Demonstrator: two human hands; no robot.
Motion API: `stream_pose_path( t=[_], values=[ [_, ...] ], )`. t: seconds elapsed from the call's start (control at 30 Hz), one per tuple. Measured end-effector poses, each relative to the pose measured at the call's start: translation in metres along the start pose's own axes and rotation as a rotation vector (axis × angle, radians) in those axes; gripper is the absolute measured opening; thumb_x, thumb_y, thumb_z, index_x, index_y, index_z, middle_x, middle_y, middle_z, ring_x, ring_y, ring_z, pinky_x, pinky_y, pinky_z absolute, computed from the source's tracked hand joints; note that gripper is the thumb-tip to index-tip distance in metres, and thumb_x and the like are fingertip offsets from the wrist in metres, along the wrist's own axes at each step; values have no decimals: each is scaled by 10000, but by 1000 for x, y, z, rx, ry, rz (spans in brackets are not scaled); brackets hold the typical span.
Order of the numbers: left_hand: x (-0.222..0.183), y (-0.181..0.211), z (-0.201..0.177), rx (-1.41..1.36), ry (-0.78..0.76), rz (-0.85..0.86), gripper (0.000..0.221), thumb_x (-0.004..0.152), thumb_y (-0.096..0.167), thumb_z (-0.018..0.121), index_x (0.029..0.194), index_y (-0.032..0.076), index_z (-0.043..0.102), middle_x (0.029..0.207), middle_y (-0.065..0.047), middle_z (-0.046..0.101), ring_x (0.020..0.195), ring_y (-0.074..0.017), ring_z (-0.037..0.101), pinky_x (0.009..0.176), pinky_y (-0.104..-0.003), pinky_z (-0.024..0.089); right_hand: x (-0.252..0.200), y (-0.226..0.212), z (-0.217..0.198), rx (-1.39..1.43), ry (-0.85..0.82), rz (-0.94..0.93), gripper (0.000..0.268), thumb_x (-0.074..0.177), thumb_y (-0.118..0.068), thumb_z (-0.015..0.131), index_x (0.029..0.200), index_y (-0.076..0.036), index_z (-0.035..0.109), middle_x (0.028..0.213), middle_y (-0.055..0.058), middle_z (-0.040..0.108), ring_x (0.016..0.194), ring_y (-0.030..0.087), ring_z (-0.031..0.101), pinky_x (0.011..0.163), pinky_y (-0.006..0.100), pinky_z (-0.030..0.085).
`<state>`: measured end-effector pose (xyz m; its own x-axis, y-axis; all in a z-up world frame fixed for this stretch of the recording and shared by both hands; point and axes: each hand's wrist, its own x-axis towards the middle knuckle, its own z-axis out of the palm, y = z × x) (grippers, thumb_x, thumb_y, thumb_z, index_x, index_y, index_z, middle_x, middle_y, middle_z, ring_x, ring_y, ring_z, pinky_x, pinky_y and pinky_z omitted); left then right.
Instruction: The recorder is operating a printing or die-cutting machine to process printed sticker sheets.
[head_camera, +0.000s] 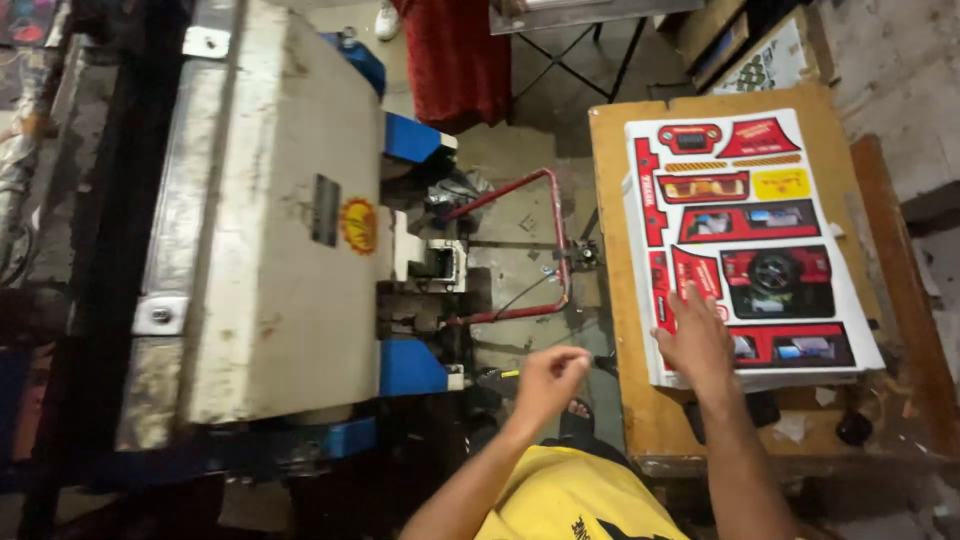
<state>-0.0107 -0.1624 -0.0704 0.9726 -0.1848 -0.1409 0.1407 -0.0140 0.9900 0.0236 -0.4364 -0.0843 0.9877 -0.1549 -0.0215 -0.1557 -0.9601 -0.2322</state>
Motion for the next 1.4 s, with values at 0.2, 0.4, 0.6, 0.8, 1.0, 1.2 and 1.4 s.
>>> stream_pose_path(
  t=[0.2, 0.4, 0.6, 0.8, 1.0, 1.2, 1.4],
  values=[
    [2, -45, 95, -83, -205, -93, 209, 988, 154, 664, 1026, -29, 759, 822, -5, 741, 689, -70, 674, 646, -265, 592, 12, 18, -30, 272, -102, 75, 396, 788, -297, 772, 1116, -76, 757, 1295, 143, 710, 1103, 347, 710, 955, 433, 559],
    [42, -48, 156, -509, -151, -456, 385, 1099, 305, 507, 1094, -36, 684, 911, -71, 756, 689, -169, 740, 633, -300, 624, -2, 39, -47, 636, -59, 54, 331, 789, -288, 794, 994, -28, 800, 1369, 119, 674, 1157, 297, 704, 982, 386, 543],
    [60, -8, 152, -414, -208, -231, 273, 1042, 141, 527, 1260, 7, 622, 999, -66, 724, 839, -158, 728, 660, -316, 634, -48, 135, -69, 187, 355, 70, 528, 854, -328, 817, 1266, -14, 713, 1352, 197, 668, 1230, 333, 642, 1047, 416, 502],
    [57, 62, 83, -443, -116, -35, 390, 1048, 135, 530, 1426, 45, 566, 1008, -75, 721, 853, -138, 699, 699, -309, 628, -56, 118, -20, 1001, 25, 585, 495, 936, -282, 682, 1394, -101, 631, 916, 84, 677, 625, 180, 619, 491, 351, 497],
    [19, 91, -25, -491, 39, -45, 354, 1002, 155, 518, 1346, 77, 550, 1044, -7, 714, 887, -108, 724, 715, -307, 651, -1, 70, 116, 2427, -696, -38, 260, 1270, -262, 467, 1219, -53, 613, 852, 49, 700, 628, 164, 587, 537, 302, 444],
    [31, 28, -211, -393, 486, -44, 310, 1037, 236, 560, 1010, -37, 705, 826, -37, 728, 683, -122, 715, 555, -266, 606, 46, -173, 1, 1615, -325, 150, 488, 1021, -94, 567, 1509, -82, 568, 1008, 42, 725, 536, 47, 552, 363, 192, 365],
    [105, -76, -348, 275, 897, -248, 290, 894, 255, 701, 765, 7, 779, 682, -189, 734, 597, -283, 727, 657, -425, 577, 88, -320, 73, 964, -153, 62, 446, 976, -87, 601, 1422, -89, 594, 937, 29, 677, 660, 80, 623, 500, 289, 575]
  ],
)
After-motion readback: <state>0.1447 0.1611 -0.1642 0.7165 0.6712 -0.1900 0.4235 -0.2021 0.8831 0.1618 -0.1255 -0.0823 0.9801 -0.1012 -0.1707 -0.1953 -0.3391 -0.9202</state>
